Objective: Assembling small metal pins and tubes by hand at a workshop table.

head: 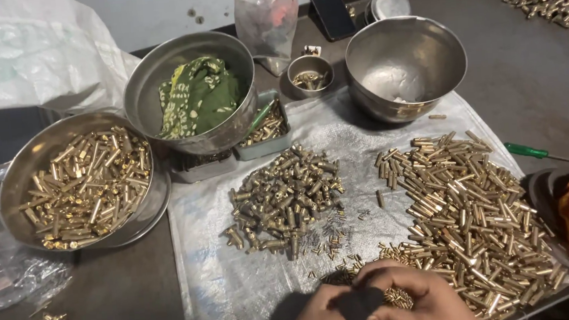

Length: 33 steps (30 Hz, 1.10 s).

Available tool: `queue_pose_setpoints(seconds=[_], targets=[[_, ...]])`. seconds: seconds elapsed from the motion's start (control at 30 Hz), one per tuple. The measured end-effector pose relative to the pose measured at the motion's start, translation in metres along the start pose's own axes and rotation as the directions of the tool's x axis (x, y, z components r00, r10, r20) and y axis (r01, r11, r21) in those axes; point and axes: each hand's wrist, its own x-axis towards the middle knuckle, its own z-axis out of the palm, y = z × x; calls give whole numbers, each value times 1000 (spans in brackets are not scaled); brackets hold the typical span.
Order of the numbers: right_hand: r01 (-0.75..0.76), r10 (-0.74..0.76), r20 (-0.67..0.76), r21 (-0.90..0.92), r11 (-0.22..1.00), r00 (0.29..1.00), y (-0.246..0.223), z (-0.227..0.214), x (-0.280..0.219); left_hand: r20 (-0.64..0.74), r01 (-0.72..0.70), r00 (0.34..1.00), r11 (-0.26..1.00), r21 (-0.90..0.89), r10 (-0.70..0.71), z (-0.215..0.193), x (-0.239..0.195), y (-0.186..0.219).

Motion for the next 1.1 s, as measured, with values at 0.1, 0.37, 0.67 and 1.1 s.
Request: queue_pose_setpoints(seconds=[0.1,0.37,0.67,1.1], targets=[[-288,273,-132,-117,950,953,-5,-26,25,-127,-12,991,974,226,42,14,-4,17],[-307,78,-324,-754,581,943,41,-35,76,-294,-41,954,998,52,54,-8,8,4],[-302,14,-319,-884,356,948,71,-27,77,-431,5,902,998,-59,-30,-9,12,18],[-338,210,-370,-327,883,905,7,-12,4,-331,105,931,982,-159,-153,19,-7,56]])
